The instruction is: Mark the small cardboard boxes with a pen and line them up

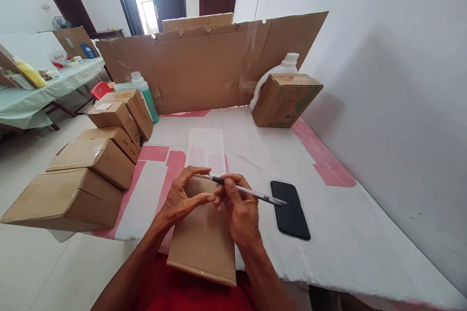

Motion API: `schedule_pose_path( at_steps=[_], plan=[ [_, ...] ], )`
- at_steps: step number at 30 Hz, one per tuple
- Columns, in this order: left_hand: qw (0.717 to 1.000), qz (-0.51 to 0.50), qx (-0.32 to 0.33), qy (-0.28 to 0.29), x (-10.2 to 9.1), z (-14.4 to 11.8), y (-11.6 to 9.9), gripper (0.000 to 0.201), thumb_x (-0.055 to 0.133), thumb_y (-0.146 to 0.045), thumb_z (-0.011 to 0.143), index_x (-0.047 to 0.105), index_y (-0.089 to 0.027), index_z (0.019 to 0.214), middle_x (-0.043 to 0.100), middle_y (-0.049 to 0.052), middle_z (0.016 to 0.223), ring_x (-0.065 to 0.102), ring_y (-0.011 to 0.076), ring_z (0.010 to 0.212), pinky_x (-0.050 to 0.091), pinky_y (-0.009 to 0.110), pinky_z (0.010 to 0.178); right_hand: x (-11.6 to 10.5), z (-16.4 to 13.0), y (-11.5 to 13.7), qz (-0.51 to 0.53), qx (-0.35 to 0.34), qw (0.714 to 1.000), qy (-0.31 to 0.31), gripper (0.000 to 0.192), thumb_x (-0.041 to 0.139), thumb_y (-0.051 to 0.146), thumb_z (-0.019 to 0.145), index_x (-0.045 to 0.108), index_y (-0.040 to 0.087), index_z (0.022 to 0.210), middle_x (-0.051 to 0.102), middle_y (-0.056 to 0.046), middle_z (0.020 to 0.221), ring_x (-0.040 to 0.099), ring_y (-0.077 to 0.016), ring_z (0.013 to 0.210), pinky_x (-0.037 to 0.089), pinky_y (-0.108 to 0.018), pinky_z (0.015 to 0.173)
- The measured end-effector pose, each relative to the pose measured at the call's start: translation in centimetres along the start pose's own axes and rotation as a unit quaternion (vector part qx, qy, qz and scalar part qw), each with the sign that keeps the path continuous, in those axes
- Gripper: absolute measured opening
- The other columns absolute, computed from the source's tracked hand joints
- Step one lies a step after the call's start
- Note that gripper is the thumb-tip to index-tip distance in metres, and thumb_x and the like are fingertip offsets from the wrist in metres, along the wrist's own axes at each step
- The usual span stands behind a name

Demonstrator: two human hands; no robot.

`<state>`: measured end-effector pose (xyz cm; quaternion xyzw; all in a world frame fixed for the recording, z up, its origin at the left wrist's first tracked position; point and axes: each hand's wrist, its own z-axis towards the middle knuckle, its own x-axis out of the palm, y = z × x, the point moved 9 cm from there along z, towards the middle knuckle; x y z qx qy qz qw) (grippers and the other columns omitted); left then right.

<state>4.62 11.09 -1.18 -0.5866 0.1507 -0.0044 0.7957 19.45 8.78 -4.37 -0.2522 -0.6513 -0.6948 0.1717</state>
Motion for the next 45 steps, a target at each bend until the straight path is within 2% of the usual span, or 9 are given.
schedule_pose_path(
  at_steps=[4,9,20,26,29,31,35,40,45],
  plan=[
    [0.985,0.170,0.012,0.011,0.1,0.3,0.8,0.084,0.090,-0.045,0.074,0.052,-0.027,0.147,0.060,0.011,0.143,0.052,0.0328,0.136,0.039,0.053,0.116,-3.9,0.9,2.0,-0.092,-0.071,0.990,-0.074,0.027,0.078,0.046,0.089,0.068,0.021,0.095,0.067,0.004,0.069,0.060,-0.0098,0.055,0.045,-0.018,0.047],
    [0.944,0.321,0.037,0.067,2.1,-0.5,2.4,0.080,0.087,-0.047,0.078,0.051,-0.023,0.145,0.061,0.012,0.139,0.052,0.0337,0.133,0.035,0.057,0.118,-5.4,0.8,1.1,-0.220,-0.053,0.973,-0.054,0.032,0.075,0.050,0.090,0.069,0.019,0.086,0.058,0.005,0.058,0.051,-0.0099,0.050,0.037,-0.021,0.045],
    [0.928,0.366,0.054,0.044,1.9,-1.9,1.1,0.071,0.086,-0.044,0.079,0.054,-0.023,0.139,0.063,0.010,0.132,0.056,0.0314,0.125,0.041,0.053,0.111,-4.9,-0.1,1.0,-0.321,-0.068,0.944,-0.042,0.034,0.065,0.054,0.095,0.065,0.021,0.084,0.056,0.006,0.059,0.050,-0.0105,0.053,0.040,-0.023,0.054],
    [0.917,0.391,0.071,0.024,1.1,-2.6,1.0,0.071,0.081,-0.051,0.083,0.052,-0.023,0.142,0.063,0.011,0.134,0.057,0.0323,0.126,0.041,0.054,0.111,-8.0,0.1,2.5,-0.332,-0.043,0.939,-0.083,0.041,0.052,0.063,0.097,0.054,0.024,0.085,0.051,0.006,0.059,0.048,-0.0132,0.052,0.036,-0.024,0.047],
    [0.911,0.407,0.064,0.002,0.2,-3.1,1.0,0.066,0.076,-0.051,0.088,0.051,-0.025,0.143,0.062,0.011,0.135,0.057,0.0328,0.127,0.041,0.054,0.111,-10.5,1.4,2.4,-0.505,0.042,0.859,-0.078,0.047,0.034,0.063,0.103,0.049,0.025,0.082,0.054,0.003,0.063,0.052,-0.0152,0.055,0.038,-0.025,0.050],
    [0.907,0.415,0.072,-0.011,-0.2,-3.3,0.9,0.064,0.073,-0.053,0.089,0.050,-0.025,0.143,0.063,0.011,0.134,0.057,0.0336,0.126,0.042,0.055,0.110,-12.0,2.2,1.8,-0.606,0.096,0.787,-0.059,0.044,0.046,0.055,0.101,0.051,0.023,0.072,0.058,0.000,0.063,0.058,-0.0172,0.059,0.040,-0.027,0.056],
    [0.899,0.427,0.092,-0.017,-0.3,-3.5,0.9,0.064,0.070,-0.056,0.090,0.051,-0.024,0.143,0.063,0.012,0.133,0.058,0.0348,0.124,0.042,0.057,0.109,-13.5,3.2,-0.5,-0.692,0.149,0.705,-0.044,0.034,0.073,0.033,0.086,0.057,0.019,0.060,0.071,-0.013,0.074,0.070,-0.0280,0.080,0.041,-0.032,0.068],
    [0.899,0.426,0.099,-0.015,-0.3,-3.4,1.0,0.063,0.068,-0.056,0.092,0.051,-0.024,0.144,0.063,0.012,0.134,0.059,0.0349,0.125,0.045,0.057,0.108,-13.3,2.6,-1.9,-0.739,0.166,0.652,-0.046,0.033,0.064,0.046,0.095,0.070,0.016,0.083,0.076,-0.018,0.100,0.072,-0.0309,0.099,0.045,-0.034,0.078],
    [0.901,0.421,0.104,-0.026,-0.5,-3.7,0.7,0.063,0.068,-0.057,0.091,0.052,-0.026,0.144,0.063,0.011,0.134,0.059,0.0350,0.124,0.044,0.058,0.108,-15.7,0.0,2.1,-0.763,0.154,0.611,-0.145,0.038,0.056,0.048,0.099,0.064,0.016,0.117,0.067,-0.021,0.125,0.063,-0.0352,0.119,0.047,-0.040,0.090]
  ],
)
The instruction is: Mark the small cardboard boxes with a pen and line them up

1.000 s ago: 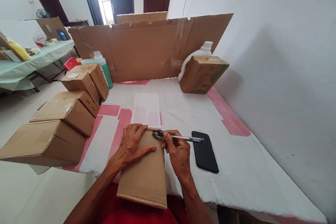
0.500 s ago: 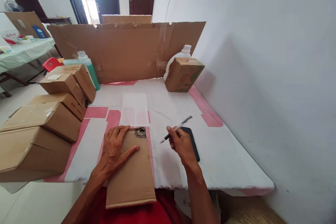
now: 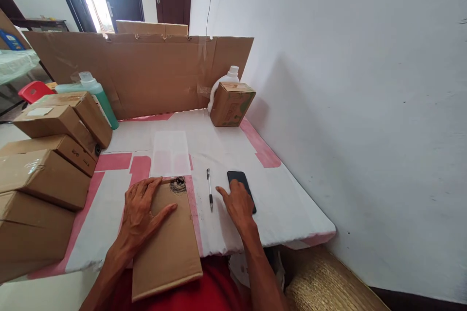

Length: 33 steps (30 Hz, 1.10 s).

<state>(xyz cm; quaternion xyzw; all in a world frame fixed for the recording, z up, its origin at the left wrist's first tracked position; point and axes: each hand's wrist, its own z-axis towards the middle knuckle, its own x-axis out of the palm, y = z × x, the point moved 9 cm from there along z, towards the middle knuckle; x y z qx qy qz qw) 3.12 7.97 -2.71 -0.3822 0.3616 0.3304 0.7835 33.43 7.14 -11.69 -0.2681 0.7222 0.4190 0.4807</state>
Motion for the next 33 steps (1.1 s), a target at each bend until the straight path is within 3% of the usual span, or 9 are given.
schedule_pose_path(
  at_steps=[3,10,14,17,19,23,28,30,33],
  plan=[
    [1.000,-0.003,0.003,-0.011,-0.5,-0.2,-0.4,0.061,0.068,-0.055,0.092,0.053,-0.026,0.143,0.064,0.011,0.133,0.059,0.0350,0.124,0.044,0.057,0.108,-1.5,-0.6,-3.7,-0.005,0.068,0.997,-0.044,0.048,0.062,0.043,0.094,0.057,0.008,0.128,0.056,-0.030,0.136,0.049,-0.0445,0.132,0.046,-0.051,0.097],
    [0.996,0.003,0.057,-0.068,-2.7,-1.1,-3.2,0.063,0.073,-0.046,0.090,0.050,-0.024,0.144,0.064,0.013,0.128,0.060,0.0349,0.119,0.043,0.054,0.108,-0.6,0.6,-7.2,0.120,0.107,0.987,-0.028,0.070,0.080,0.049,0.072,0.060,0.002,0.120,0.063,-0.035,0.125,0.059,-0.0501,0.119,0.050,-0.057,0.092],
    [0.997,0.003,0.050,-0.053,-2.8,-1.7,-3.5,0.066,0.074,-0.045,0.089,0.047,-0.024,0.146,0.063,0.012,0.131,0.058,0.0335,0.122,0.041,0.053,0.111,0.7,0.7,-7.0,0.265,0.076,0.961,-0.004,0.050,0.074,0.052,0.071,0.067,0.013,0.102,0.075,-0.021,0.102,0.069,-0.0417,0.104,0.054,-0.053,0.090],
    [0.999,0.001,0.026,-0.042,-2.6,-1.7,-2.9,0.066,0.075,-0.045,0.089,0.048,-0.025,0.145,0.062,0.011,0.133,0.057,0.0331,0.124,0.041,0.052,0.112,1.1,-0.6,-6.5,0.385,0.051,0.921,0.017,0.050,0.069,0.057,0.075,0.067,0.017,0.106,0.078,-0.012,0.099,0.074,-0.0333,0.099,0.060,-0.045,0.085],
    [0.999,0.005,0.023,-0.043,-2.5,-1.6,-2.7,0.065,0.076,-0.045,0.088,0.049,-0.024,0.144,0.062,0.012,0.132,0.057,0.0332,0.125,0.041,0.052,0.112,1.1,-2.3,-6.0,0.515,0.058,0.854,0.046,0.055,0.076,0.056,0.073,0.067,0.019,0.112,0.079,-0.010,0.106,0.076,-0.0312,0.098,0.063,-0.043,0.082],
    [0.999,0.006,0.028,-0.040,-2.1,-1.3,-2.8,0.065,0.076,-0.045,0.088,0.050,-0.023,0.142,0.063,0.012,0.132,0.057,0.0333,0.125,0.040,0.051,0.112,0.5,-6.9,-2.7,0.740,0.080,0.654,0.139,0.061,0.092,0.038,0.071,0.069,0.024,0.125,0.073,-0.011,0.131,0.076,-0.0301,0.103,0.066,-0.046,0.084],
    [0.999,0.003,0.030,-0.040,-2.3,-1.3,-3.2,0.065,0.076,-0.044,0.087,0.050,-0.022,0.143,0.063,0.012,0.132,0.057,0.0328,0.125,0.040,0.051,0.112,0.3,-12.7,5.6,0.796,0.024,0.507,0.330,0.048,0.079,0.054,0.086,0.075,0.024,0.122,0.074,-0.014,0.129,0.076,-0.0309,0.103,0.063,-0.050,0.086],
    [0.999,-0.003,0.030,-0.039,-2.4,-1.4,-3.2,0.062,0.074,-0.042,0.088,0.051,-0.021,0.142,0.063,0.012,0.132,0.057,0.0326,0.124,0.040,0.050,0.111,0.3,-14.8,9.0,0.799,-0.013,0.447,0.403,0.059,0.063,0.068,0.092,0.076,0.019,0.122,0.075,-0.016,0.127,0.075,-0.0310,0.103,0.061,-0.050,0.089],
    [0.999,-0.012,0.029,-0.037,-2.5,-1.7,-3.0,0.057,0.069,-0.038,0.089,0.052,-0.021,0.140,0.063,0.012,0.131,0.057,0.0330,0.122,0.041,0.050,0.109,0.1,-17.2,12.3,0.788,-0.061,0.400,0.465,0.074,0.041,0.074,0.099,0.073,0.014,0.128,0.074,-0.018,0.126,0.074,-0.0299,0.101,0.058,-0.048,0.091]
  ],
)
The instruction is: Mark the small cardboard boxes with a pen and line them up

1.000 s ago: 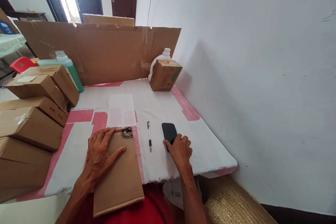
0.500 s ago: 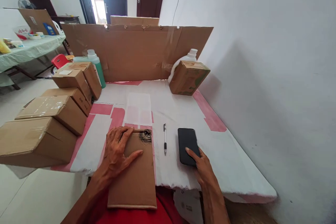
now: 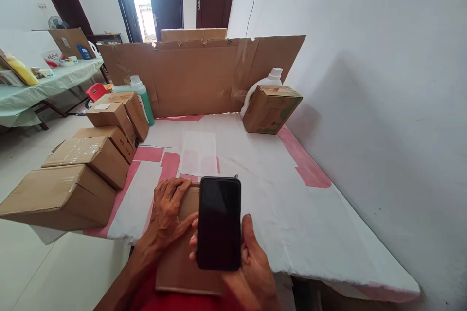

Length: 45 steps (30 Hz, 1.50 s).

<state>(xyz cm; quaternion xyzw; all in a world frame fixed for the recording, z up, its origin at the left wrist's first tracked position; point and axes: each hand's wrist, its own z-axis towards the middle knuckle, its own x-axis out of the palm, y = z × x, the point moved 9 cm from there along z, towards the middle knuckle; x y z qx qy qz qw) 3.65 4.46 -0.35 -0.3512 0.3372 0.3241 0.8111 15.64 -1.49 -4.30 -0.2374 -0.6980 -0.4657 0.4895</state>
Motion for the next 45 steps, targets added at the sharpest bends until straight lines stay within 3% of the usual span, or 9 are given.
schedule_pose_path(
  at_steps=[3,6,11,17,26,37,41,45],
  plan=[
    [1.000,0.005,-0.003,-0.005,0.1,-0.1,0.3,0.054,0.062,-0.028,0.087,0.053,-0.022,0.140,0.064,0.012,0.129,0.058,0.0329,0.122,0.041,0.050,0.109,1.6,0.2,-1.7,-0.005,0.036,0.998,0.045,0.072,0.039,0.071,0.101,0.073,0.013,0.127,0.073,-0.017,0.125,0.073,-0.0295,0.100,0.055,-0.048,0.095],
    [1.000,0.018,-0.005,-0.017,0.2,-0.1,0.6,0.057,0.059,-0.022,0.085,0.052,-0.024,0.142,0.065,0.012,0.127,0.059,0.0328,0.121,0.041,0.050,0.108,1.8,0.0,-2.5,0.004,0.050,0.997,0.054,0.063,0.047,0.066,0.099,0.074,0.015,0.124,0.073,-0.016,0.124,0.072,-0.0294,0.102,0.054,-0.048,0.096],
    [1.000,0.022,0.008,-0.021,0.5,0.0,0.7,0.060,0.059,-0.021,0.086,0.047,-0.024,0.144,0.064,0.012,0.129,0.058,0.0322,0.122,0.041,0.049,0.108,1.5,0.1,-2.9,0.016,0.060,0.997,0.049,0.060,0.049,0.064,0.098,0.074,0.014,0.122,0.074,-0.016,0.121,0.072,-0.0284,0.098,0.057,-0.047,0.090],
    [1.000,0.011,0.003,-0.012,0.3,0.2,0.5,0.054,0.057,-0.013,0.086,0.052,-0.023,0.139,0.065,0.011,0.126,0.059,0.0305,0.120,0.041,0.047,0.106,1.9,1.0,-2.3,0.021,0.046,0.998,0.043,0.060,0.042,0.060,0.100,0.075,0.015,0.120,0.076,-0.015,0.114,0.072,-0.0281,0.092,0.059,-0.045,0.084],
    [1.000,-0.014,-0.001,0.020,0.6,0.0,1.0,0.060,0.065,-0.033,0.088,0.048,-0.022,0.144,0.060,0.013,0.134,0.054,0.0334,0.125,0.038,0.050,0.109,0.3,1.3,-1.4,0.039,0.018,0.999,-0.013,0.050,0.053,0.059,0.098,0.076,0.019,0.117,0.078,-0.012,0.111,0.072,-0.0292,0.097,0.060,-0.048,0.085],
    [1.000,0.010,-0.001,0.020,0.8,-0.1,1.1,0.056,0.064,-0.038,0.094,0.049,-0.019,0.145,0.060,0.013,0.136,0.052,0.0319,0.129,0.037,0.048,0.112,-0.5,0.7,-1.4,0.040,0.013,0.997,-0.059,0.048,0.064,0.054,0.094,0.076,0.015,0.118,0.078,-0.014,0.116,0.075,-0.0296,0.096,0.061,-0.047,0.086],
    [0.999,0.032,-0.014,0.010,0.8,-0.1,1.4,0.058,0.067,-0.038,0.094,0.049,-0.021,0.146,0.061,0.012,0.136,0.054,0.0316,0.128,0.039,0.048,0.112,-2.4,1.0,0.6,-0.010,-0.030,0.994,-0.104,0.058,0.067,0.066,0.089,0.076,0.018,0.119,0.079,-0.011,0.114,0.076,-0.0281,0.092,0.061,-0.045,0.085],
    [0.998,0.047,-0.037,0.001,0.8,0.0,2.0,0.058,0.067,-0.044,0.094,0.051,-0.021,0.144,0.061,0.013,0.134,0.056,0.0331,0.125,0.041,0.052,0.110,-7.4,0.6,5.4,-0.118,-0.107,0.963,-0.217,0.069,0.065,0.078,0.082,0.078,0.017,0.111,0.080,-0.012,0.104,0.076,-0.0278,0.089,0.060,-0.041,0.084]
  ],
)
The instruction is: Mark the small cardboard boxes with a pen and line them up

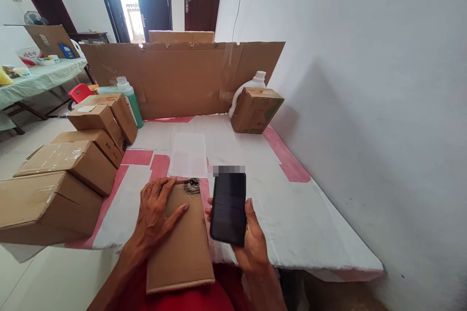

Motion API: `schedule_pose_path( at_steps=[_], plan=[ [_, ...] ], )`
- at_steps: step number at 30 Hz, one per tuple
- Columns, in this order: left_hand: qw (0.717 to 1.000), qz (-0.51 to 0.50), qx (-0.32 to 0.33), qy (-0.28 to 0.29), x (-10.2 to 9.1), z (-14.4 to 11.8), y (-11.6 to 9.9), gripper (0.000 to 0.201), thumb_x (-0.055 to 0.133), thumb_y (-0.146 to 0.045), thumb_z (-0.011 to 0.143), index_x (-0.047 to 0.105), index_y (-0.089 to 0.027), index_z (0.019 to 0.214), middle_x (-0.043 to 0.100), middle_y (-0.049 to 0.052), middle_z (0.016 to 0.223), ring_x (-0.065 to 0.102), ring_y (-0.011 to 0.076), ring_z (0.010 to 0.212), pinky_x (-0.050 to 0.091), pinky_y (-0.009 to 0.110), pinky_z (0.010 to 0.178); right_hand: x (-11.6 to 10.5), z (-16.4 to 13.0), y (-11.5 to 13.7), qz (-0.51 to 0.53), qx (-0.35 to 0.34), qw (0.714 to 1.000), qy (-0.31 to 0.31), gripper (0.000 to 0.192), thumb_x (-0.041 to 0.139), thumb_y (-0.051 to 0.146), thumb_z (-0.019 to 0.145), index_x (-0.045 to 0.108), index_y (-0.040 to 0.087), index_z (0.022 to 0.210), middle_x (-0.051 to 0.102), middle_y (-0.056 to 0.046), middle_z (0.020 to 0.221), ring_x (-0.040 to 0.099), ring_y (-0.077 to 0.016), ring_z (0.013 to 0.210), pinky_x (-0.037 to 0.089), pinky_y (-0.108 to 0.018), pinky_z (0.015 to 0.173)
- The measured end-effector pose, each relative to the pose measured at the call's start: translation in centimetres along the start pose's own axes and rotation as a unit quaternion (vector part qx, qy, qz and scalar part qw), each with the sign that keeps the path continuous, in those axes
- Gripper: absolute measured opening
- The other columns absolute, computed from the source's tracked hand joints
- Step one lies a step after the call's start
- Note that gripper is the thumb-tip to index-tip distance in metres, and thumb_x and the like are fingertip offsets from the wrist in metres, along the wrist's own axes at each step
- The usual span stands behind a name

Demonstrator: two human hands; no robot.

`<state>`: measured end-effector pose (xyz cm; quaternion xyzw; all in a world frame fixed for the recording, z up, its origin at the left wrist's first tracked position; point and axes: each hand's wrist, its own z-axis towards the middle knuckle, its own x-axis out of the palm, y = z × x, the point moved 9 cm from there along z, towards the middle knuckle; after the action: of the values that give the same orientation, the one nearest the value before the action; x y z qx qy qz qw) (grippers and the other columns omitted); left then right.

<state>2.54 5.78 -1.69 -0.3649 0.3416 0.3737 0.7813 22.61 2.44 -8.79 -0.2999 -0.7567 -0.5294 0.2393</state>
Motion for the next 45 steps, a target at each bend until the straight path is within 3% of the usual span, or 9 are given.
schedule_pose_path(
  at_steps=[2,5,9,18,24,27,32,40,45],
  plan=[
    [1.000,-0.003,-0.005,-0.001,0.1,0.1,0.3,0.057,0.066,-0.046,0.094,0.052,-0.020,0.143,0.061,0.013,0.134,0.056,0.0339,0.125,0.042,0.054,0.110,-4.3,1.4,2.4,-0.126,-0.066,0.985,-0.101,0.071,0.060,0.082,0.083,0.078,0.017,0.106,0.080,-0.011,0.098,0.075,-0.0272,0.089,0.059,-0.039,0.082],
    [1.000,-0.012,-0.015,0.013,0.5,0.3,0.6,0.056,0.065,-0.047,0.095,0.052,-0.021,0.143,0.061,0.013,0.136,0.056,0.0338,0.126,0.043,0.054,0.110,-10.4,2.3,6.0,-0.383,-0.146,0.875,-0.259,0.074,0.051,0.086,0.083,0.076,0.017,0.091,0.076,-0.008,0.083,0.069,-0.0257,0.082,0.056,-0.036,0.075],
    [0.997,-0.038,-0.042,0.049,1.9,1.0,1.3,0.054,0.068,-0.044,0.093,0.054,-0.023,0.141,0.062,0.012,0.137,0.056,0.0328,0.128,0.042,0.055,0.112,-15.3,3.0,7.4,-0.501,-0.141,0.789,-0.327,0.070,0.042,0.085,0.083,0.067,0.020,0.073,0.063,-0.005,0.064,0.058,-0.0243,0.070,0.049,-0.037,0.067],
    [0.980,-0.158,-0.119,0.022,2.2,1.6,4.3,0.056,0.065,-0.048,0.095,0.053,-0.025,0.145,0.054,0.012,0.148,0.046,0.0316,0.142,0.035,0.057,0.121,-16.2,2.7,8.4,-0.665,-0.129,0.642,-0.359,0.058,0.036,0.058,0.083,0.072,0.014,0.095,0.067,-0.022,0.095,0.060,-0.0355,0.085,0.044,-0.046,0.074],
    [0.951,-0.223,-0.212,-0.041,0.7,-3.5,8.0,0.053,0.052,-0.052,0.101,0.053,-0.023,0.144,0.055,0.013,0.146,0.051,0.0298,0.139,0.041,0.056,0.118,-13.9,1.3,8.2,-0.705,-0.182,0.595,-0.340,0.066,0.037,0.054,0.087,0.074,0.005,0.112,0.061,-0.030,0.117,0.054,-0.0462,0.116,0.047,-0.057,0.091],
    [0.928,-0.258,-0.270,-0.013,1.7,-7.7,8.2,0.059,0.049,-0.059,0.099,0.054,-0.020,0.143,0.058,0.016,0.144,0.058,0.0315,0.132,0.046,0.057,0.114,-10.1,0.4,5.3,-0.686,-0.240,0.661,-0.187,0.056,0.044,0.047,0.090,0.072,0.009,0.120,0.064,-0.024,0.123,0.057,-0.0389,0.121,0.047,-0.054,0.104],
    [0.876,-0.333,-0.338,0.087,2.8,-12.4,5.7,0.065,0.040,-0.067,0.099,0.058,-0.023,0.143,0.061,0.012,0.148,0.048,0.0317,0.146,0.031,0.056,0.126,-2.5,-3.0,-4.3,-0.571,-0.100,0.791,0.196,0.077,0.061,0.024,0.085,0.040,0.024,0.159,0.056,-0.011,0.151,0.053,-0.0274,0.138,0.043,-0.043,0.116],
    [0.857,-0.403,-0.315,0.060,-2.1,-7.7,7.0,0.071,0.036,-0.075,0.096,0.063,-0.029,0.143,0.067,0.011,0.142,0.068,0.0354,0.114,0.058,0.055,0.096,2.8,-1.0,2.3,-0.470,-0.211,0.854,0.077,0.050,0.055,0.055,0.099,0.064,0.030,0.141,0.070,-0.008,0.132,0.065,-0.0305,0.117,0.052,-0.041,0.100],
    [0.841,-0.431,-0.324,-0.049,0.7,-5.0,8.8,0.073,0.032,-0.077,0.097,0.051,-0.032,0.152,0.056,0.006,0.154,0.050,0.0325,0.144,0.045,0.055,0.118,5.3,3.6,1.5,-0.378,-0.236,0.886,0.128,0.062,0.050,0.066,0.099,0.056,0.031,0.150,0.058,-0.008,0.152,0.047,-0.0294,0.144,0.036,-0.046,0.120]
  ],
)
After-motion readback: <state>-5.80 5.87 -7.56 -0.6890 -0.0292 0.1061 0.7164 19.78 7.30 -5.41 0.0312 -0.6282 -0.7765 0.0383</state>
